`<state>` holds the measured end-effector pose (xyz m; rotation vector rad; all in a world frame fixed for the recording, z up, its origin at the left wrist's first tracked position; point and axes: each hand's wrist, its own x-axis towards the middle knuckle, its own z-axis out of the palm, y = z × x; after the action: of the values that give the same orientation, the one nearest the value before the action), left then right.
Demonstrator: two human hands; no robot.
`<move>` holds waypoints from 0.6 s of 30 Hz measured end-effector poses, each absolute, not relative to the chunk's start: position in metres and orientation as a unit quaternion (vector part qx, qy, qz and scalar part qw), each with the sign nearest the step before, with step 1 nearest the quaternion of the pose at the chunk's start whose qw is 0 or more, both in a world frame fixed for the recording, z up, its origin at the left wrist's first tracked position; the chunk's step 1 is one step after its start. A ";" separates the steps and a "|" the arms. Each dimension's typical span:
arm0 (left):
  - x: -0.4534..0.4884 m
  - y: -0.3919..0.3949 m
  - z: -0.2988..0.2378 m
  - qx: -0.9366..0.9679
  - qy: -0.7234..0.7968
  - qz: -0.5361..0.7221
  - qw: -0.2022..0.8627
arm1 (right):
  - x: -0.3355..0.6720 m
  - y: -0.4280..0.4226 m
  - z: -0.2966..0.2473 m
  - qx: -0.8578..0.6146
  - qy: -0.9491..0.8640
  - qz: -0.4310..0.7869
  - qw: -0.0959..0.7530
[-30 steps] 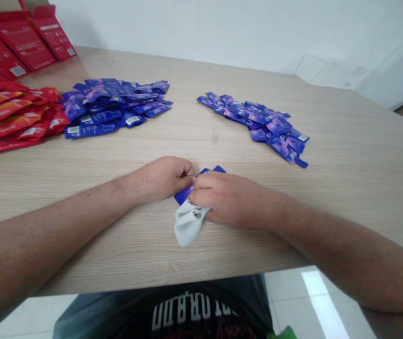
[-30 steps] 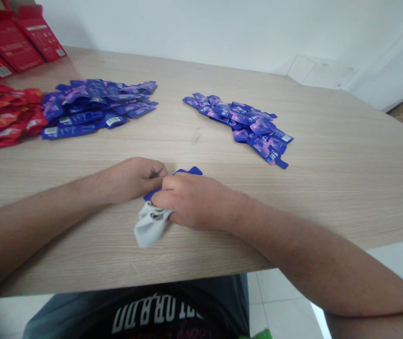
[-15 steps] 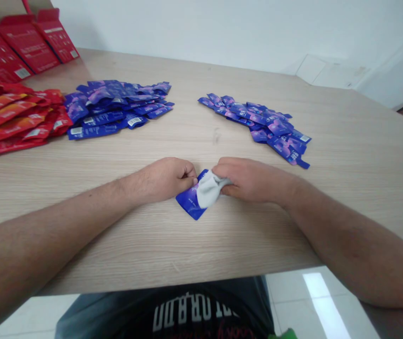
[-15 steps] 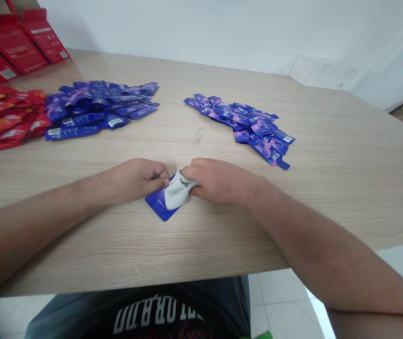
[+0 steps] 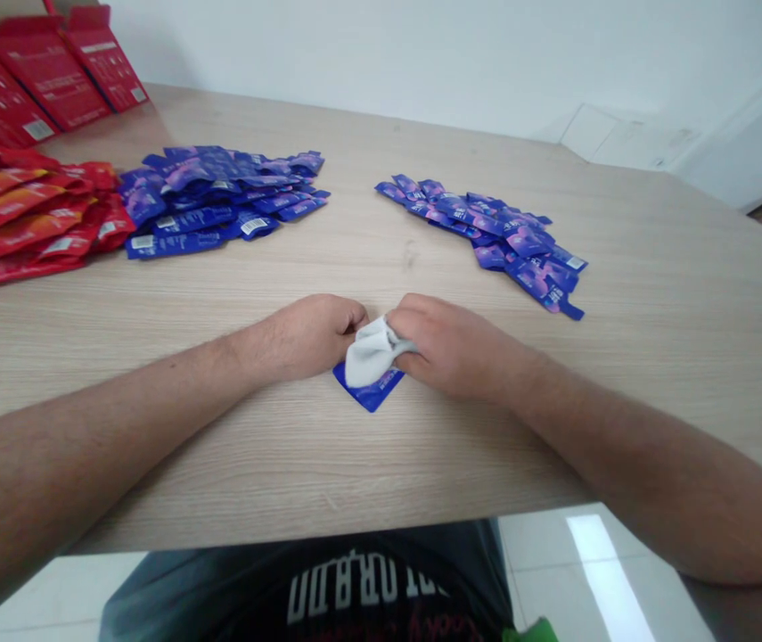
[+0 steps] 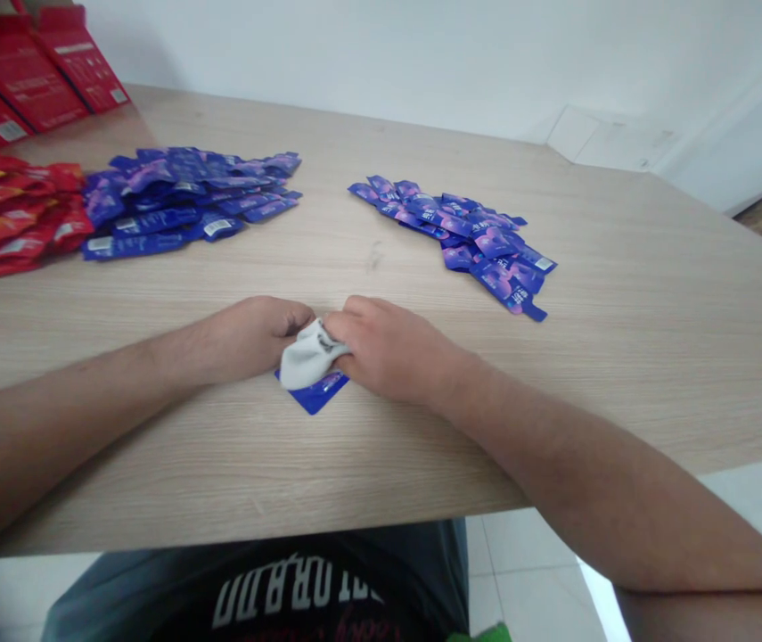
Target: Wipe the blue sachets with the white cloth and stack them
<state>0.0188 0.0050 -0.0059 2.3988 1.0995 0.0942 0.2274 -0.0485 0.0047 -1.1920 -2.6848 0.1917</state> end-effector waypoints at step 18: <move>0.016 0.007 -0.007 0.875 0.400 0.030 0.272 | 0.247 -0.039 0.009 -0.314 -0.931 0.185 0.030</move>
<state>0.0164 0.0068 -0.0069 2.3555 1.0778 0.0804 0.2466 -0.0387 0.0092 -0.9678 -2.8683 0.5716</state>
